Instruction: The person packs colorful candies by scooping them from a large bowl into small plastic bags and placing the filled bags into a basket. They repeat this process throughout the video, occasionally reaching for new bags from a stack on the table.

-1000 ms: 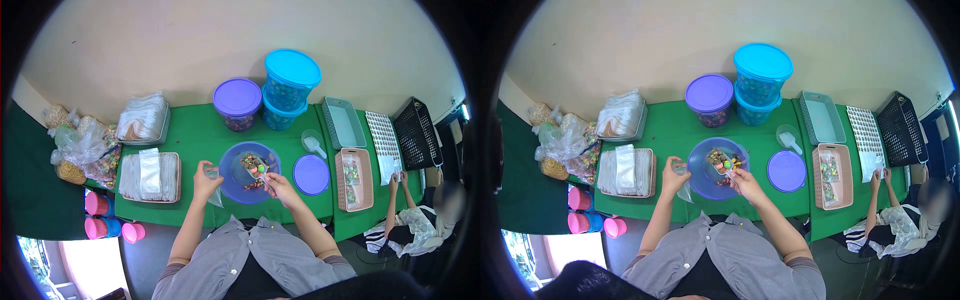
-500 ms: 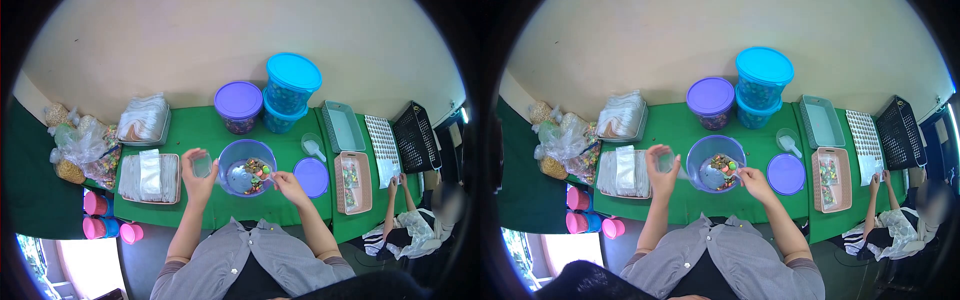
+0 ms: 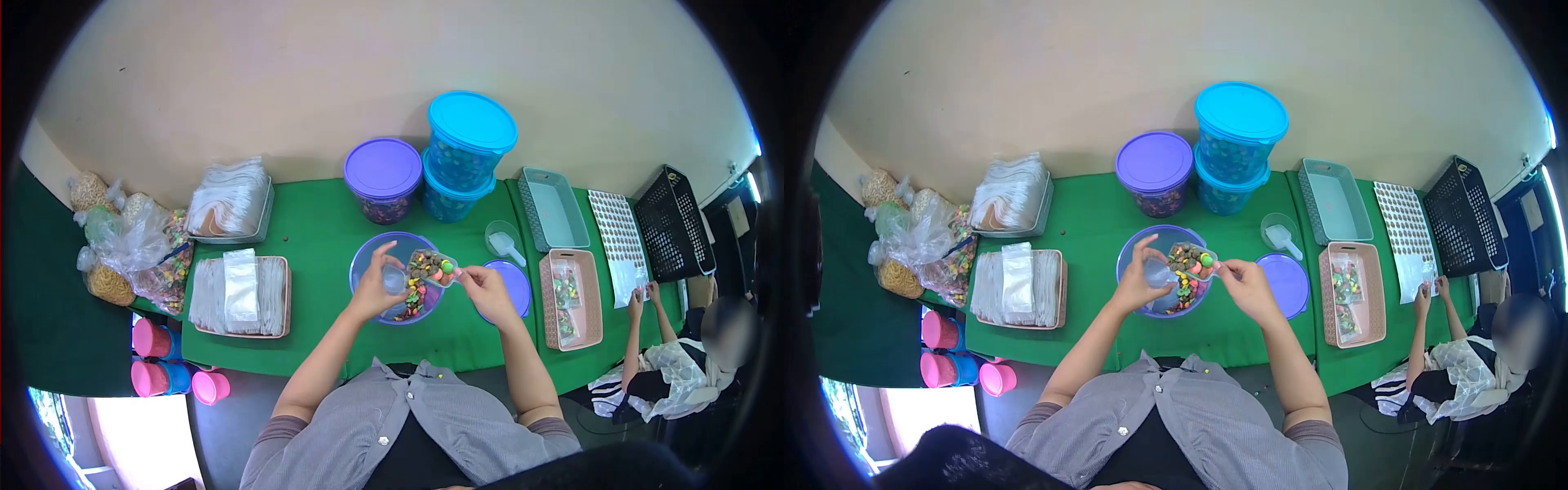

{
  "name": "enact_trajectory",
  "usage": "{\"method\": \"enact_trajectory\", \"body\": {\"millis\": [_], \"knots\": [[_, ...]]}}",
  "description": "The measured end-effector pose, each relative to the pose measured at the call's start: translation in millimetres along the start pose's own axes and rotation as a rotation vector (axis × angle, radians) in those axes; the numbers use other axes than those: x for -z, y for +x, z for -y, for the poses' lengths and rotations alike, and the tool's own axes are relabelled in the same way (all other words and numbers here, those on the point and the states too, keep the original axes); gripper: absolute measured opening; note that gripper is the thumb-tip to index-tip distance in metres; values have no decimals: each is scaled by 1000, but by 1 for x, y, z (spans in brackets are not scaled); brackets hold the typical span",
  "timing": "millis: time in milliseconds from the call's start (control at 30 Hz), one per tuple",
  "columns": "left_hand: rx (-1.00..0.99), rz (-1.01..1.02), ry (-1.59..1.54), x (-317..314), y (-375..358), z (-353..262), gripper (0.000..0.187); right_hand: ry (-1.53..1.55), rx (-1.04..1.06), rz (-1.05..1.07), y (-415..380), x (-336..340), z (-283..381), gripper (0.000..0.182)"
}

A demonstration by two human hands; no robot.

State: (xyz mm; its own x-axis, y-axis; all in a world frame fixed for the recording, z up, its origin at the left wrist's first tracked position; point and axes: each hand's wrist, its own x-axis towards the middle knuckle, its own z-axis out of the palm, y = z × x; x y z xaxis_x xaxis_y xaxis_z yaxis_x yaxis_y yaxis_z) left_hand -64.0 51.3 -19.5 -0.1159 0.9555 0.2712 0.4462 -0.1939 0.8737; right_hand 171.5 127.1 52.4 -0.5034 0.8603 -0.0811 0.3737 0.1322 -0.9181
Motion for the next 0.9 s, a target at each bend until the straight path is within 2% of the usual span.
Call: {"method": "enact_trajectory", "body": {"millis": [233, 300, 433, 500, 533, 600, 633, 700, 833, 900], "knots": [[-12, 48, 79, -8, 1, 5, 102, -289, 57, 108, 18, -5, -1, 31], [-30, 115, 147, -7, 2, 5, 101, -521, -40, 181, 24, -5, 18, 30], [-90, 140, 225, -19, 1, 3, 102, -702, -38, 306, 46, -16, 29, 28], [-97, 126, 214, -24, 0, 4, 101, -624, 311, 172, 56, -27, 21, 30], [-98, 129, 215, -26, -1, 4, 101, -622, 310, 170, 58, -31, 30, 30], [42, 36, 40, -27, -2, 4, 99, -141, 292, 172, 62, -39, 49, 32], [46, 32, 42, -26, -2, 3, 99, -140, 293, 179, 62, -45, 53, 32], [82, -79, -70, -22, -2, 1, 99, 102, 127, 204, 62, -54, 57, 25], [134, -93, -78, -8, -1, 2, 100, 76, 233, 111, 66, -63, 40, 21], [80, -210, 20, -6, -2, 11, 100, 148, 277, 24, 65, -58, 44, 16]]}}
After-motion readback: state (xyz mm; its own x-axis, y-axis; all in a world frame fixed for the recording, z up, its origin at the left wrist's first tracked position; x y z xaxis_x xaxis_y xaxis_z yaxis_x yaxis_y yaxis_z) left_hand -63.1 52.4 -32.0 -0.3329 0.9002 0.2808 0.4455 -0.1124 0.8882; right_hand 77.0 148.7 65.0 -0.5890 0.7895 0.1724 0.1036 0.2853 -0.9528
